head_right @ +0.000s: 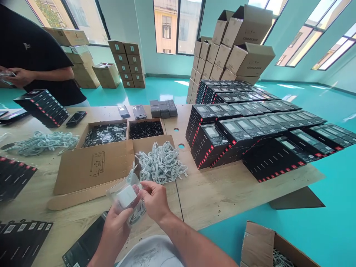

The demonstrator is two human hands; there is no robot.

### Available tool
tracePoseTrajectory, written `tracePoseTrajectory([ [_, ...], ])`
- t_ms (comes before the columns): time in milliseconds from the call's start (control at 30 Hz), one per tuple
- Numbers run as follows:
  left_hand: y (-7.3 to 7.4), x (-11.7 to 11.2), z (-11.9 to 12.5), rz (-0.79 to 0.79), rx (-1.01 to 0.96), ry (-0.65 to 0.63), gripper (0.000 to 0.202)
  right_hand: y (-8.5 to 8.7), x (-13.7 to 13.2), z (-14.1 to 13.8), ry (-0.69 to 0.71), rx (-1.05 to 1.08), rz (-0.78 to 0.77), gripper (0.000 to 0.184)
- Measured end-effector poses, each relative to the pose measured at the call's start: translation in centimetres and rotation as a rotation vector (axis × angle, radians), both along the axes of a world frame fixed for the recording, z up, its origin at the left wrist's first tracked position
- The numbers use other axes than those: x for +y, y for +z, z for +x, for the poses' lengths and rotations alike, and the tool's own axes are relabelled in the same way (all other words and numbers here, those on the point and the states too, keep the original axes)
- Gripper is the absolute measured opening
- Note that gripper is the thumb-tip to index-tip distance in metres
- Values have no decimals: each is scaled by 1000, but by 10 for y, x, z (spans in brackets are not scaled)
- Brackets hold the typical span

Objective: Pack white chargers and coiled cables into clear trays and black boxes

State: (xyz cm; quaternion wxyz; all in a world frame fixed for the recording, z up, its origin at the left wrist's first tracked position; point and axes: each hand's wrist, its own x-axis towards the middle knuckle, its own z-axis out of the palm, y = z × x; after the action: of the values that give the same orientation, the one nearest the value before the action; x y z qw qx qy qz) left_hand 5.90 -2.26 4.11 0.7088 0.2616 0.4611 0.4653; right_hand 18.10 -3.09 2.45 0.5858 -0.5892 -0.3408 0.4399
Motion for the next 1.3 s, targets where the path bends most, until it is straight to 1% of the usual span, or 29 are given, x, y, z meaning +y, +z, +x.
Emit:
tracePoseTrajectory([
  [67, 1, 0, 0, -4, 6, -9, 66, 2, -1, 0, -16, -14, -9, 31],
  [167, 3, 1, 0, -19, 11, -45, 65, 4, -2, -1, 19, -22, 9, 23],
  [233, 2, 0, -2, -29, 15, -70, 64, 4, -2, -1, 46, -10, -1, 21],
  [367, -1, -2, -5, -52, 17, -91, 63, 3, -2, 0, 65, -23, -47, 22],
  [467, -3, -3, -7, -55, 17, -99, 60, 2, -4, 1, 64, -24, -55, 27],
  [633, -3, -3, -8, -27, 2, -99, 59, 3, -9, -1, 38, 71, -44, 37],
  [800, 3, -3, -7, -35, -11, -127, 63, 3, -8, 0, 39, 222, -98, 51],
  [833, 3, -3, -7, -38, -7, -133, 63, 2, -8, 0, 53, 237, -111, 50],
  [900, 3, -4, -7, -43, 20, -137, 63, 1, -7, 1, 100, 223, -124, 43],
  [967, 0, -6, -8, -49, 53, -124, 65, 0, -9, 1, 148, 141, -115, 35],
  [1000, -1, -7, -9, -55, 63, -114, 65, 0, -10, 1, 162, 57, -97, 33],
  [1067, -5, -8, -11, -74, 67, -93, 65, 1, -15, 1, 179, -226, -52, 32],
  [1133, -8, -9, -13, -102, 56, -78, 64, 2, -20, 2, 193, -585, -25, 32],
  [1200, -10, -9, -15, -132, 32, -73, 65, 3, -24, 3, 223, -848, -43, 33],
  [1233, -10, -9, -15, -147, 15, -73, 65, 4, -25, 4, 238, -916, -63, 35],
  [1300, -10, -10, -15, -174, -27, -75, 69, 4, -28, 5, 265, -965, -106, 39],
])
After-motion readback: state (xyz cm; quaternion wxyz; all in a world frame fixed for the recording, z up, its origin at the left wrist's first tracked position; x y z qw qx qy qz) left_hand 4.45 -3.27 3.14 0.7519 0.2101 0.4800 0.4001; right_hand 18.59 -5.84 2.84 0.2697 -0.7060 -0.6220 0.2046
